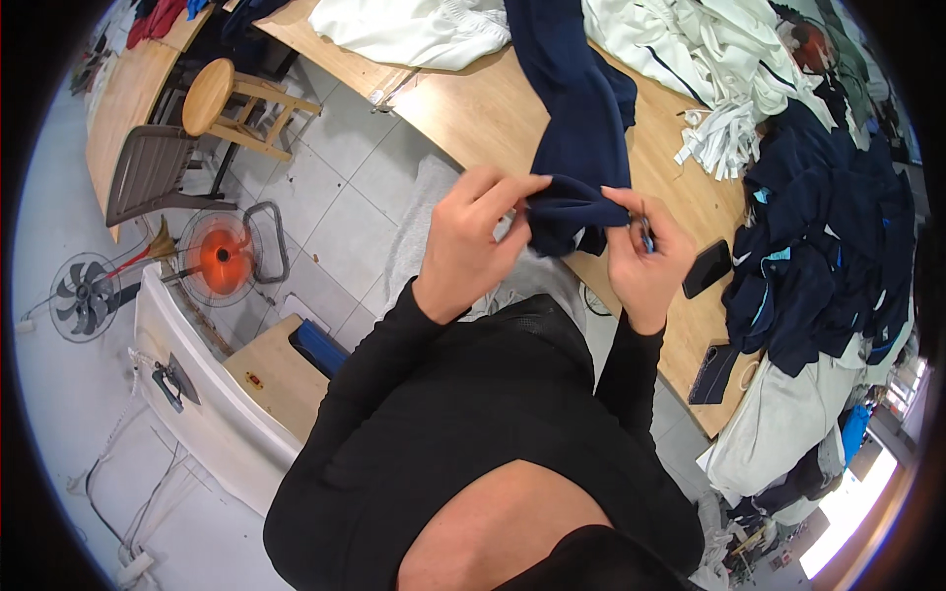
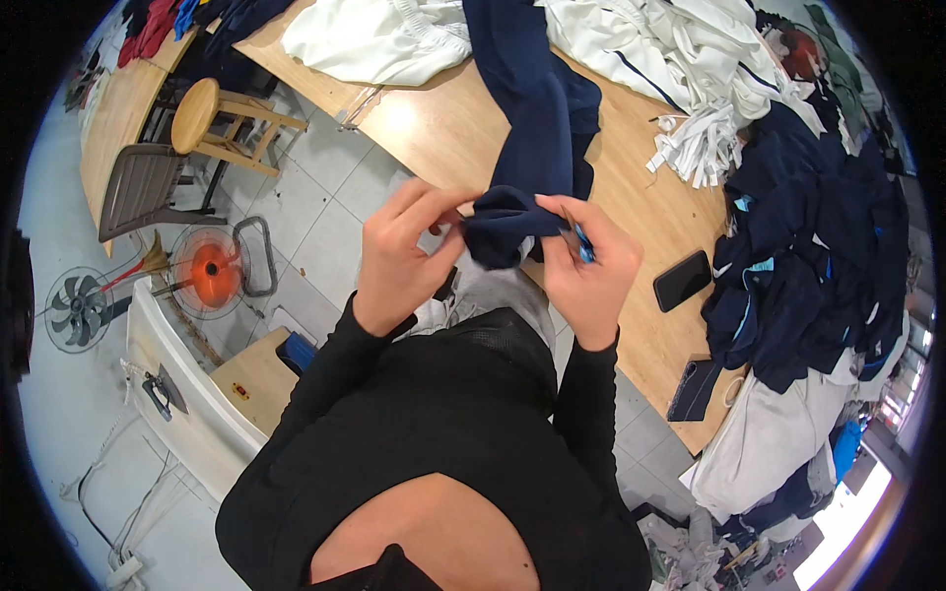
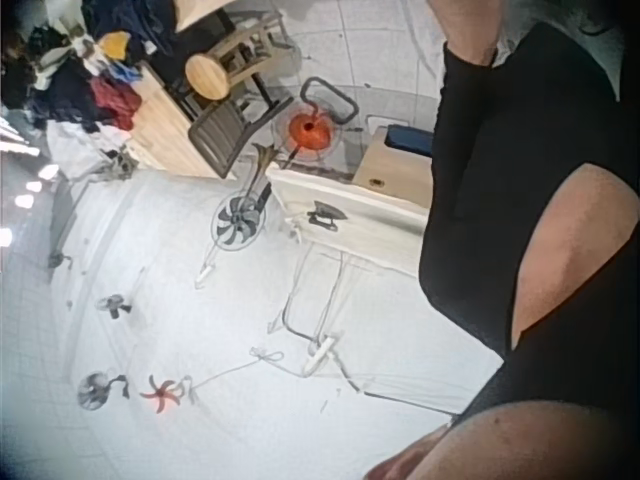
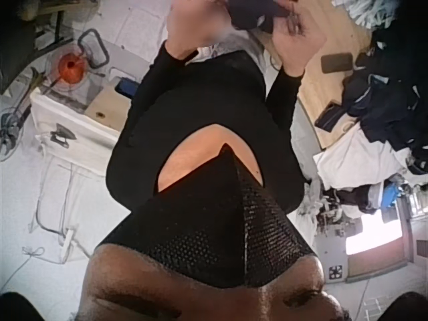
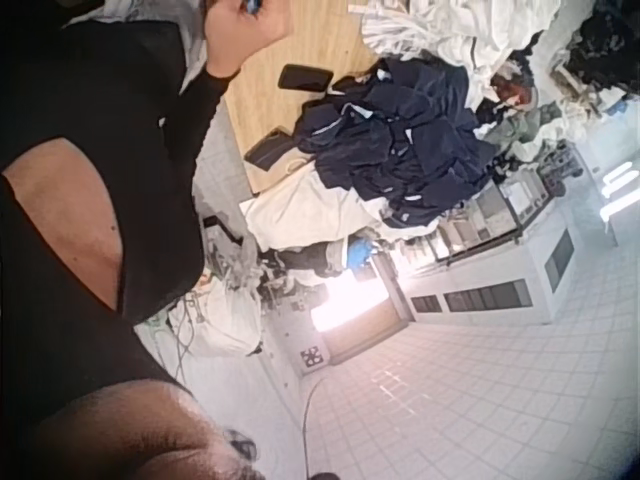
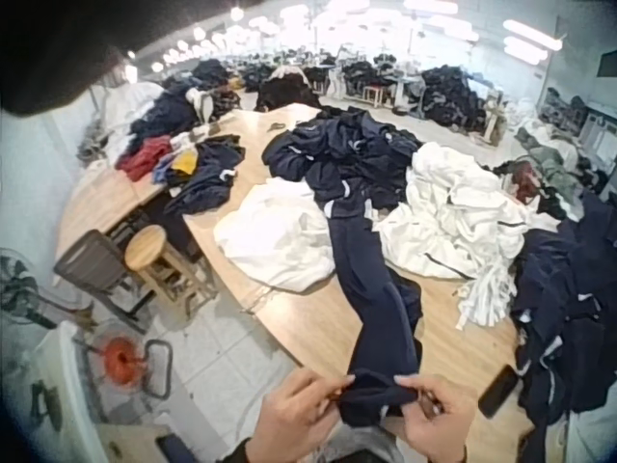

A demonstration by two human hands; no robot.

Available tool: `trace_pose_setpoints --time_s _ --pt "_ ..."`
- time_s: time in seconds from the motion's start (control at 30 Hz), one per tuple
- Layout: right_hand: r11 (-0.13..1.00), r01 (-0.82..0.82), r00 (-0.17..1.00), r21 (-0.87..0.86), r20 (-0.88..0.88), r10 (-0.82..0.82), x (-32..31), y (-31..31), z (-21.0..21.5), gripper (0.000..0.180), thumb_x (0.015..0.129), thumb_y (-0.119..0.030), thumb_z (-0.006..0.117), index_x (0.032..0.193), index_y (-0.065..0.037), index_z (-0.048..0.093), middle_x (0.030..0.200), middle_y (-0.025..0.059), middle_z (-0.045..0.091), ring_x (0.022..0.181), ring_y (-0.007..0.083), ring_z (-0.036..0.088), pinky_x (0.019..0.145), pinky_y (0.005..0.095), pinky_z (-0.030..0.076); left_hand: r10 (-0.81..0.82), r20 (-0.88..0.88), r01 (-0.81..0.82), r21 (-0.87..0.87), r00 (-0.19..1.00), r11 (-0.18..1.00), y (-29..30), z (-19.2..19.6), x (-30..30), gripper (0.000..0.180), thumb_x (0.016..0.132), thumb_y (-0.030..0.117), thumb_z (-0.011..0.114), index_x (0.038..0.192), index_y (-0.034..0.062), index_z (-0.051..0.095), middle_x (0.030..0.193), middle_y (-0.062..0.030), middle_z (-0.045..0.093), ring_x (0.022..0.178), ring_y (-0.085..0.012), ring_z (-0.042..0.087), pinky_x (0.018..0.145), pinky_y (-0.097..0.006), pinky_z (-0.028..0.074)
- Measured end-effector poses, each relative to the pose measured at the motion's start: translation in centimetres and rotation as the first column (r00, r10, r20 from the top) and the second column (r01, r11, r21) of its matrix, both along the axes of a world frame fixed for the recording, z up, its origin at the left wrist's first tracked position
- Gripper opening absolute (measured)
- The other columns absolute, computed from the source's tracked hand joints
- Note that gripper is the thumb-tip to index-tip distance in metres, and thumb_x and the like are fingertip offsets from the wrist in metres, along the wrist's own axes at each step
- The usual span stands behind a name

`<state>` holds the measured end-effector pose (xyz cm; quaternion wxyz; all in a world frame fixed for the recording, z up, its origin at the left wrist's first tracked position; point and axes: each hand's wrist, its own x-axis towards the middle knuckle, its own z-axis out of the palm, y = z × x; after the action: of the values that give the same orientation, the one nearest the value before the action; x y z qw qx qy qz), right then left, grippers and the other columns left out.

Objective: Inspecting garments on a workshop table and trimming excess threads using thread nippers.

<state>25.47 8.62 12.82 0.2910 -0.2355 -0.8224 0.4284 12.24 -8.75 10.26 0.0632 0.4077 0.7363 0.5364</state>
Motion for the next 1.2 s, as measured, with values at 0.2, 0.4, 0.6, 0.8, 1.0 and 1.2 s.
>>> trace_pose_setpoints --time_s 0.2,0.4,0.6,0.8,1.0,1.2 --pt "0.977 0.086 0.995 0.195 -0.075 -0.072 0.7 -1.6 -0.9 0.034 0.069 0.012 0.071 0.096 -0.006 0.079 0.075 0.003 0.061 0.062 0.0119 0.057 0.057 0.0249 0.041 0.018 0.484 0.054 -0.134 0.875 0.989 0.2 1.5 0.1 0.044 0.106 0.011 0.067 0.15 0.0122 0.062 0.077 -0.0058 0.069 0.055 -0.0127 0.059 0.061 -0.027 0.053" --pt "0.953 0.209 0.96 0.22 -0.231 -0.158 0.6 -2.0 -1.7 0.022 0.082 0.008 0.08 0.091 -0.004 0.064 0.079 -0.0006 0.065 0.063 0.0037 0.049 0.059 0.0203 0.037 -0.27 0.95 0.194 0.238 0.155 0.952 1.1 -0.9 1.7 0.048 0.12 0.037 0.046 0.161 0.0119 0.047 0.12 -0.0227 0.076 0.097 -0.0276 0.08 0.086 -0.037 0.066" --pt "0.942 0.26 0.943 0.215 -0.265 -0.2 0.4 -2.1 -1.8 0.021 0.084 0.009 0.078 0.093 -0.004 0.064 0.087 0.0012 0.066 0.068 0.0053 0.053 0.062 0.0211 0.04 -0.319 0.901 -0.015 0.33 -0.295 0.944 1.8 -1.8 4.8 0.05 0.117 0.036 0.054 0.153 0.0101 0.031 0.125 -0.0256 0.068 0.112 -0.0351 0.075 0.102 -0.052 0.062" --pt "0.953 0.294 0.892 0.078 -0.38 -0.244 -1.1 -2.9 -1.5 0.02 0.086 0.009 0.077 0.099 -0.003 0.067 0.088 -0.0004 0.065 0.07 0.0068 0.053 0.065 0.022 0.042 -0.14 0.777 0.257 0.365 -0.614 0.895 2.2 -4.6 6.0 0.038 0.112 0.05 0.06 0.119 0.0135 0.064 0.122 -0.0064 0.071 0.105 -0.0218 0.074 0.096 -0.041 0.061" --pt "0.946 0.223 0.97 0.235 -0.148 -0.192 -0.2 -1.9 0.0 0.046 0.067 0.013 0.066 0.109 -0.005 0.075 0.086 0.0047 0.065 0.067 0.0145 0.059 0.063 0.0264 0.046 -0.335 0.863 0.322 0.463 -0.379 0.826 3.2 -5.3 6.9 0.046 0.117 0.043 0.05 0.151 0.0129 0.056 0.144 -0.0041 0.065 0.128 -0.0203 0.067 0.112 -0.041 0.053" --pt "0.953 0.107 0.994 0.285 -0.055 -0.095 -0.1 -1.7 0.3 0.053 0.062 0.01 0.064 0.111 -0.006 0.076 0.093 0.0088 0.075 0.069 0.024 0.064 0.063 0.0334 0.049 -0.287 0.724 0.163 0.482 -0.628 0.861 2.8 -5.1 6.1 0.049 0.111 0.059 0.054 0.131 0.016 0.068 0.132 -0.0065 0.072 0.117 -0.023 0.07 0.104 -0.04 0.054"
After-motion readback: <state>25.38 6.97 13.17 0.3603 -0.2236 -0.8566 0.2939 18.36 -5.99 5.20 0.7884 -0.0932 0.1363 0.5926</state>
